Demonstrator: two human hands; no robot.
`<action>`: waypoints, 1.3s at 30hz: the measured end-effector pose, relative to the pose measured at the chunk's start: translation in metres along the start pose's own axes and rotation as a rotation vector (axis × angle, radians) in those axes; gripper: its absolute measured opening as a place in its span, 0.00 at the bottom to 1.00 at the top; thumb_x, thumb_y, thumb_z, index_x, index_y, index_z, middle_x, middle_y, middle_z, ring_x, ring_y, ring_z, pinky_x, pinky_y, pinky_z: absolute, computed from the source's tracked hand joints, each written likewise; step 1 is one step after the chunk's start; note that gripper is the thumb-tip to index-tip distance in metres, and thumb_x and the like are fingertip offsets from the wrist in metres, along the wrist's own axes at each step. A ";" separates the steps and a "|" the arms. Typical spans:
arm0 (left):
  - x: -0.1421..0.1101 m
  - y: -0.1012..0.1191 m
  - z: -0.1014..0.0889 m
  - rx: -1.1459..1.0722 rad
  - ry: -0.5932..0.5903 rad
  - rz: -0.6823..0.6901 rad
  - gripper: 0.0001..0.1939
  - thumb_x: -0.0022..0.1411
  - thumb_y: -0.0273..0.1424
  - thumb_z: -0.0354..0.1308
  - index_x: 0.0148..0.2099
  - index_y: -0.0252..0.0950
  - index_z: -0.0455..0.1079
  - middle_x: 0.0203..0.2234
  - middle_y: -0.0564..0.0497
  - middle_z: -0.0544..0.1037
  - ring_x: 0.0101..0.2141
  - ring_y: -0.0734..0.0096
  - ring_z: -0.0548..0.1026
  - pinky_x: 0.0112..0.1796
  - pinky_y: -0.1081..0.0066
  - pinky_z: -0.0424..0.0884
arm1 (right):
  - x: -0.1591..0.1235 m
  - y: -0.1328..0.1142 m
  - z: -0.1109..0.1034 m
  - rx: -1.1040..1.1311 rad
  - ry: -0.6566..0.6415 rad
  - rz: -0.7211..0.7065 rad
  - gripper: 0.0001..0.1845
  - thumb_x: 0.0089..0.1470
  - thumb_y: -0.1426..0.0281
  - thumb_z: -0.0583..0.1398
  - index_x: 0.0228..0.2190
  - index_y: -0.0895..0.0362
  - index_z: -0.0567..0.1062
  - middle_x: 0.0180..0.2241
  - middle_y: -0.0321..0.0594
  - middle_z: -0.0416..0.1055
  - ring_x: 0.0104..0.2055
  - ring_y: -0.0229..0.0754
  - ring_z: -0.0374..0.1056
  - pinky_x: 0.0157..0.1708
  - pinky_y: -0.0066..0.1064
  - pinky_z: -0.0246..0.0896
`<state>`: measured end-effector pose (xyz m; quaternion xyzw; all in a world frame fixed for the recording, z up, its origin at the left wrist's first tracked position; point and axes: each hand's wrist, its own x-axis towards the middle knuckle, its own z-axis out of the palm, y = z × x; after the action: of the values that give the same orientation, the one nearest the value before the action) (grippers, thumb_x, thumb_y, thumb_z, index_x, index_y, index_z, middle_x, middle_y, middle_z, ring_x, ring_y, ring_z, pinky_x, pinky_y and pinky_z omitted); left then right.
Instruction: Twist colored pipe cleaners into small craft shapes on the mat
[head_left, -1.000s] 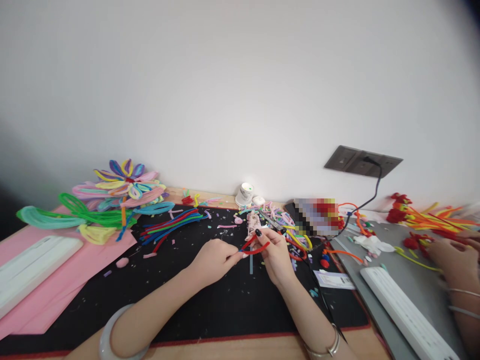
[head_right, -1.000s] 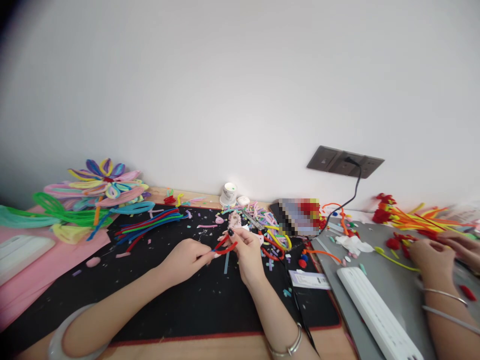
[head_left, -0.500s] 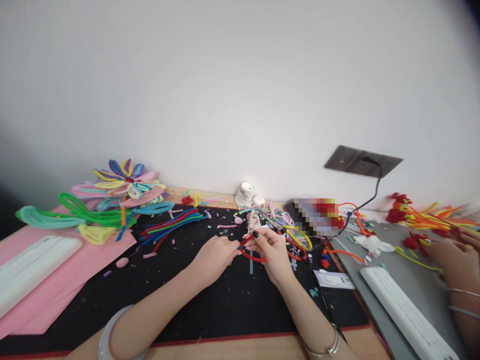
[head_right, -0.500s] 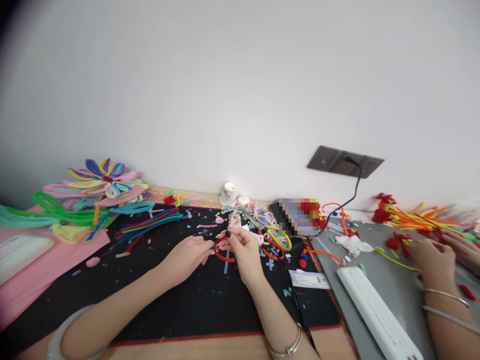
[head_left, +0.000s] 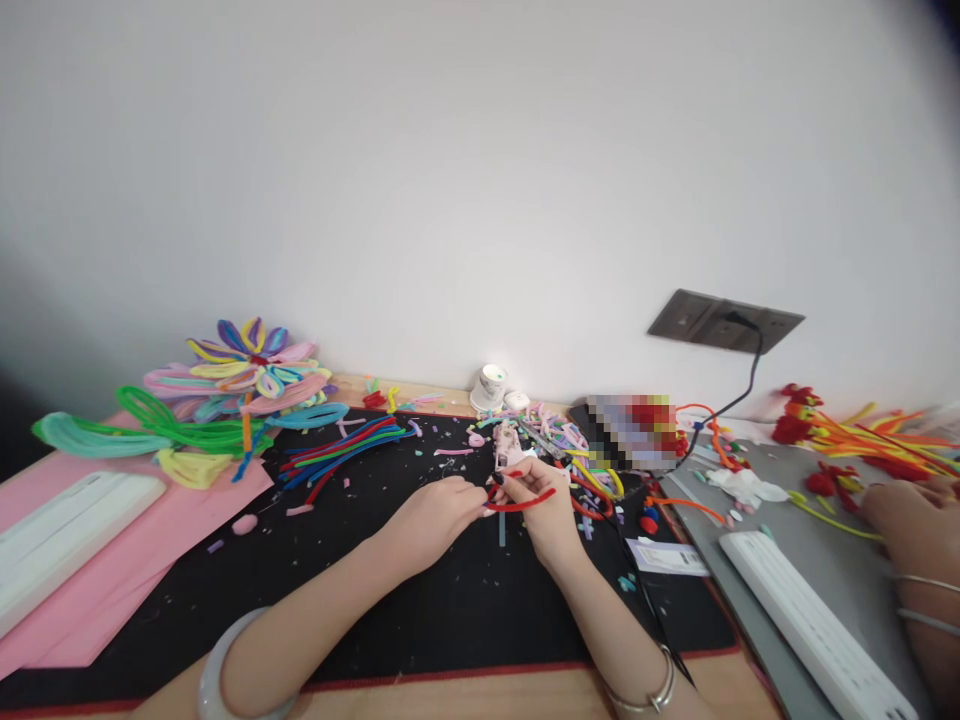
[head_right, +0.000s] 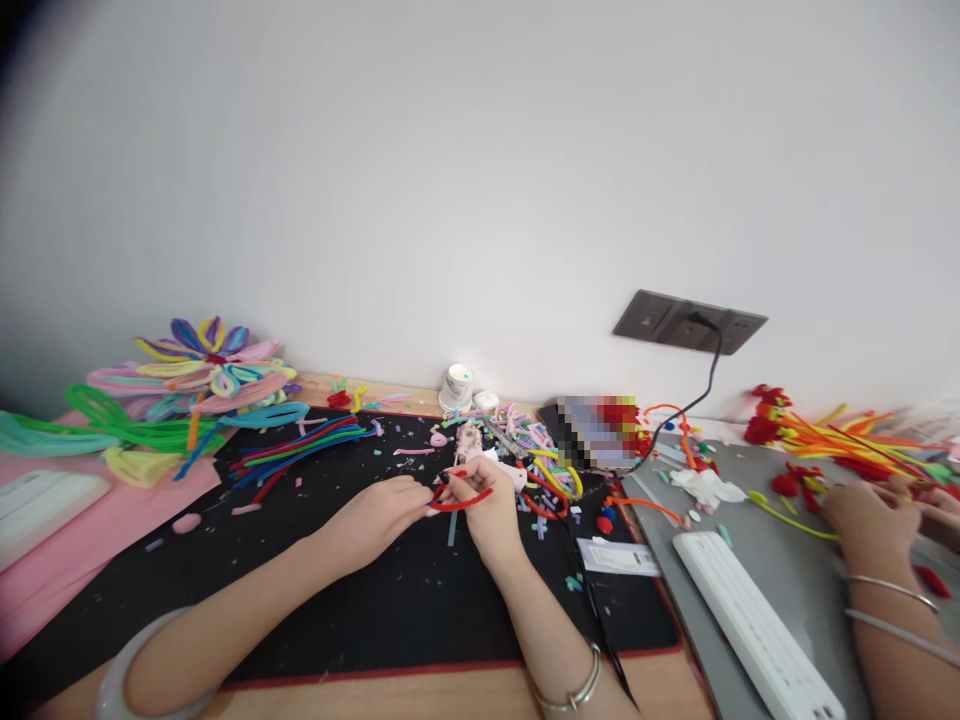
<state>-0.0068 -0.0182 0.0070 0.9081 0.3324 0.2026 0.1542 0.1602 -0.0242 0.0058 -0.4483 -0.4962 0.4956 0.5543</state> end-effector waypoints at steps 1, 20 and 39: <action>0.000 0.000 0.000 -0.001 0.005 0.007 0.15 0.66 0.31 0.41 0.33 0.34 0.66 0.28 0.50 0.72 0.32 0.70 0.68 0.33 0.72 0.63 | 0.000 0.000 0.000 -0.010 0.002 0.000 0.04 0.45 0.71 0.63 0.23 0.58 0.71 0.18 0.34 0.70 0.20 0.36 0.65 0.24 0.28 0.61; -0.002 -0.003 0.001 -0.101 0.041 -0.030 0.16 0.66 0.33 0.41 0.35 0.34 0.68 0.30 0.49 0.72 0.34 0.69 0.70 0.36 0.72 0.65 | -0.003 0.003 0.001 -0.065 -0.215 0.080 0.08 0.48 0.67 0.61 0.22 0.56 0.68 0.18 0.31 0.66 0.19 0.33 0.59 0.21 0.26 0.54; 0.001 -0.002 -0.006 -0.164 0.055 -0.036 0.19 0.66 0.34 0.40 0.31 0.34 0.70 0.24 0.53 0.72 0.29 0.73 0.68 0.32 0.75 0.59 | -0.001 -0.006 -0.001 -0.054 -0.210 0.036 0.13 0.52 0.62 0.56 0.24 0.58 0.71 0.16 0.34 0.68 0.17 0.34 0.60 0.20 0.26 0.56</action>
<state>-0.0100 -0.0148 0.0117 0.8803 0.3351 0.2513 0.2227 0.1617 -0.0255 0.0114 -0.4172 -0.5566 0.5362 0.4781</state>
